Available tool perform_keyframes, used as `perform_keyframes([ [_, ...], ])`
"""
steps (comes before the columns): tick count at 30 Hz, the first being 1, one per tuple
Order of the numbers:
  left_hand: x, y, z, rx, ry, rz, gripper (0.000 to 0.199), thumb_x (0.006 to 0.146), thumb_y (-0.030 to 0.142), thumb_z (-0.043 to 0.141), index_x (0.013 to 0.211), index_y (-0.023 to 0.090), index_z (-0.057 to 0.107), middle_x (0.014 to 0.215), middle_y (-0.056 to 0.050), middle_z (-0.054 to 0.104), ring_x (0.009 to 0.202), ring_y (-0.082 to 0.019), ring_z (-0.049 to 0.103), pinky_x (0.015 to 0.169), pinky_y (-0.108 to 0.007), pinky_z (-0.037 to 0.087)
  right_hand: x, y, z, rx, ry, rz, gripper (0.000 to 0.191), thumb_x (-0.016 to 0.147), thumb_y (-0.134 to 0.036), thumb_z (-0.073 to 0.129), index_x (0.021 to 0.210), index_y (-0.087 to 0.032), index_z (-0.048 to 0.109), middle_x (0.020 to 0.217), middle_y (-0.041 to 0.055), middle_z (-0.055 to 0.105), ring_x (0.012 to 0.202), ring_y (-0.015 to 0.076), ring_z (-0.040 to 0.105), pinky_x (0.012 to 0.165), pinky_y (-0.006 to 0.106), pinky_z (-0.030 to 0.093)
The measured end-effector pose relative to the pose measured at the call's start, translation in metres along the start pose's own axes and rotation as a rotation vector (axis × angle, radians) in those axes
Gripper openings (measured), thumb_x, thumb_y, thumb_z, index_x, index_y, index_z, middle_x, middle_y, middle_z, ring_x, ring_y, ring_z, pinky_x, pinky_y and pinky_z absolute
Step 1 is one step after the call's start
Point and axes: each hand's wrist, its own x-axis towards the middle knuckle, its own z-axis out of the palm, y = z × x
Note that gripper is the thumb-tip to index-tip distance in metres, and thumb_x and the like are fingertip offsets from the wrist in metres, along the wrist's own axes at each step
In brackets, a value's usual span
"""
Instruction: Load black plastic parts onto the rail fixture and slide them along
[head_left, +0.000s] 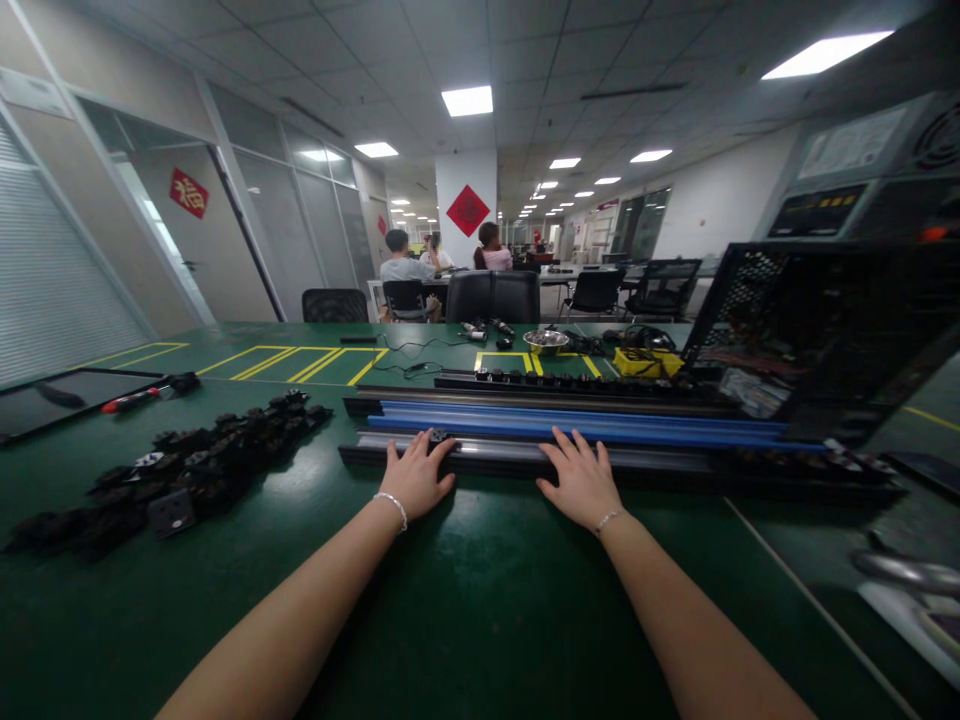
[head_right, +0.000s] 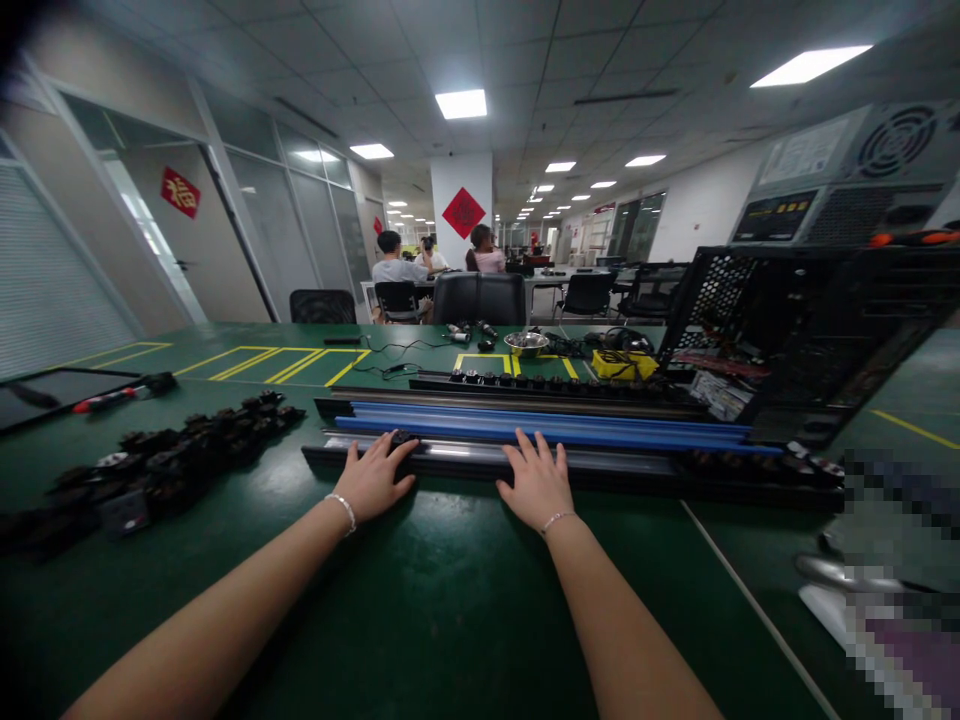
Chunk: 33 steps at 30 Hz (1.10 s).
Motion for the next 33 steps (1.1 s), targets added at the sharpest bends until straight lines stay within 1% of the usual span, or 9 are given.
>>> perform_keyframes([
  [5, -0.001, -0.005, -0.001, 0.004, -0.005, -0.016, 0.056, 0.079, 0.048, 0.043, 0.133, 0.034, 0.032, 0.144, -0.009, 0.029, 0.132, -0.029, 0.024, 0.101, -0.061, 0.013, 0.001, 0.001, 0.000, -0.002, -0.017, 0.002, 0.051, 0.076, -0.044, 0.048, 0.124, -0.029, 0.046, 0.145, 0.0026, 0.025, 0.132, 0.0287, 0.016, 0.103, 0.054, 0.008],
  [10, 0.000, -0.013, 0.001, -0.004, 0.003, -0.011, 0.055, 0.079, 0.049, 0.042, 0.132, 0.035, 0.033, 0.143, -0.008, 0.032, 0.131, -0.029, 0.024, 0.101, -0.061, 0.012, 0.000, 0.001, 0.001, -0.003, 0.001, -0.008, 0.051, 0.076, -0.043, 0.049, 0.124, -0.029, 0.046, 0.145, 0.0026, 0.026, 0.132, 0.0288, 0.016, 0.103, 0.054, 0.009],
  [16, -0.001, -0.021, 0.005, 0.010, 0.036, -0.004, 0.056, 0.078, 0.048, 0.043, 0.132, 0.034, 0.033, 0.142, -0.009, 0.033, 0.133, -0.028, 0.019, 0.100, -0.063, 0.013, 0.000, -0.001, -0.001, -0.001, 0.001, -0.001, 0.051, 0.076, -0.043, 0.049, 0.124, -0.029, 0.046, 0.145, 0.0022, 0.026, 0.131, 0.0287, 0.017, 0.103, 0.054, 0.008],
  [21, -0.001, -0.027, 0.003, -0.007, -0.007, -0.006, 0.060, 0.076, 0.050, 0.046, 0.133, 0.037, 0.031, 0.143, -0.007, 0.030, 0.133, -0.030, 0.018, 0.098, -0.065, 0.014, 0.000, 0.000, -0.002, 0.000, -0.008, 0.001, 0.050, 0.076, -0.043, 0.049, 0.124, -0.029, 0.046, 0.145, 0.0022, 0.026, 0.131, 0.0287, 0.017, 0.103, 0.054, 0.008],
  [25, -0.002, -0.033, 0.003, -0.009, -0.010, -0.023, 0.062, 0.075, 0.051, 0.046, 0.133, 0.037, 0.030, 0.144, -0.006, 0.029, 0.133, -0.031, 0.017, 0.097, -0.067, 0.012, 0.000, 0.000, -0.001, -0.004, -0.011, -0.001, 0.051, 0.076, -0.044, 0.049, 0.124, -0.029, 0.046, 0.145, 0.0023, 0.025, 0.132, 0.0284, 0.017, 0.103, 0.054, 0.008],
  [33, 0.000, -0.045, 0.008, -0.009, 0.031, -0.044, 0.057, 0.075, 0.052, 0.045, 0.129, 0.036, 0.037, 0.141, -0.006, 0.035, 0.132, -0.032, 0.020, 0.097, -0.069, 0.009, 0.001, 0.000, 0.000, -0.007, -0.013, 0.002, 0.050, 0.076, -0.043, 0.048, 0.124, -0.029, 0.046, 0.145, 0.0026, 0.026, 0.131, 0.0289, 0.016, 0.103, 0.054, 0.007],
])
